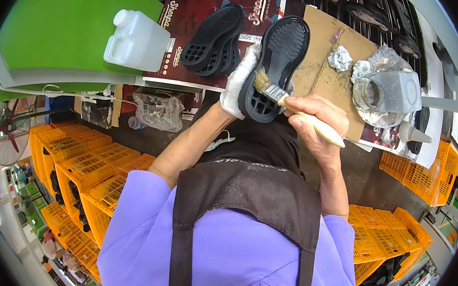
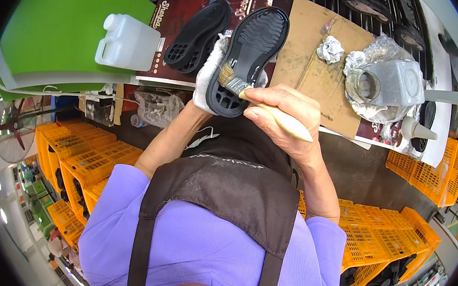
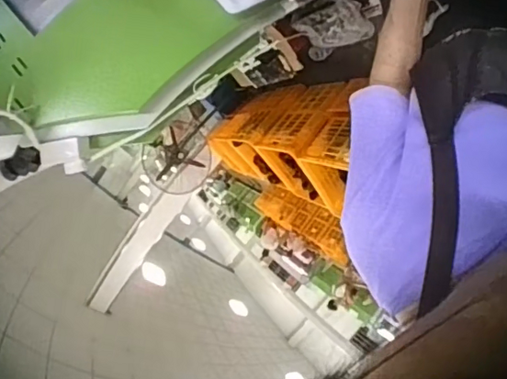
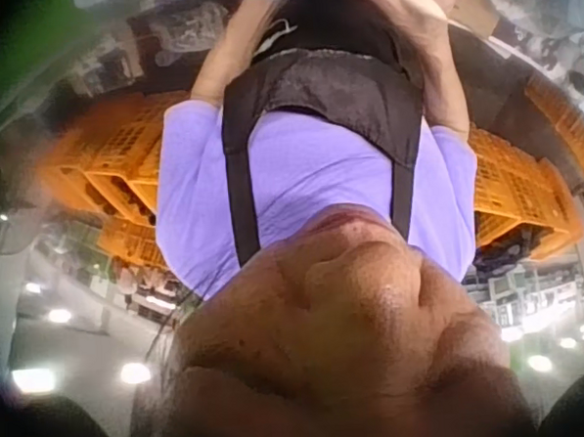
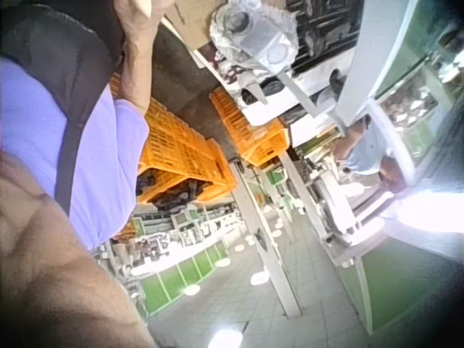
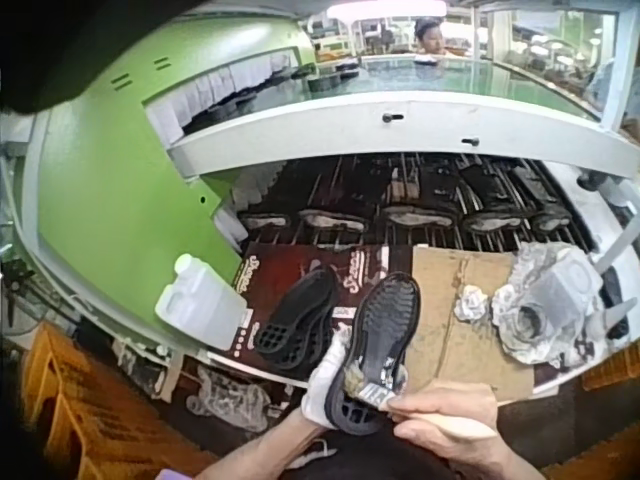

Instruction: The person applies a dark adhesive to the bottom of black shoe soles using a brush. They repeatedly dip the brush into a container and spread the substance over the textured surface of the soles, handling them one at a time.

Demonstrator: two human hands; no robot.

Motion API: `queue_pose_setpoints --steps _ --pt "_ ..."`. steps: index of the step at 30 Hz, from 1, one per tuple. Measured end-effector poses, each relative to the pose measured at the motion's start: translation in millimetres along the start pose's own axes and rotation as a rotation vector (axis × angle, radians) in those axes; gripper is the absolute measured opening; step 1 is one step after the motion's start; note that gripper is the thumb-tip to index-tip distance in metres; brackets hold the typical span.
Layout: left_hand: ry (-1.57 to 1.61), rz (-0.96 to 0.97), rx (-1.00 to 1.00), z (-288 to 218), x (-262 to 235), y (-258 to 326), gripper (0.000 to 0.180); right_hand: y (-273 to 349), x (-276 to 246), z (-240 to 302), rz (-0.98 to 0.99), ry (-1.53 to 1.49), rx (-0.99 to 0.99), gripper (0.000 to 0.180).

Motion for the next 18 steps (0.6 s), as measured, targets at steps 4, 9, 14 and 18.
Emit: queue_pose_setpoints --steps 4,9,14,18 --pt "0.029 -0.096 0.014 -2.8 5.7 -1.9 0.054 -2.2 -0.5 10.0 0.045 -0.02 -0.001 0.023" --pt "0.095 -0.102 -0.007 -7.0 9.2 -3.3 0.048 -6.6 -4.9 19.6 0.109 -0.066 -0.007 0.024" --pt "0.241 0.04 -0.097 -14.7 23.1 -1.5 0.043 -14.8 -11.6 25.7 0.2 -0.105 -0.023 0.026" --pt "0.211 -0.056 -0.243 -15.9 23.2 -3.4 0.039 -23.4 -15.9 22.3 0.264 -0.085 -0.07 0.035"
Point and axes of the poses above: each hand's wrist, its own y-axis away from the middle knuckle, its own x-axis out of the palm, z = x × y, the point moved 1 cm from there along -y, towards the middle knuckle, and after that the axes turned 14 degrees about z, right-handed, at the moved point
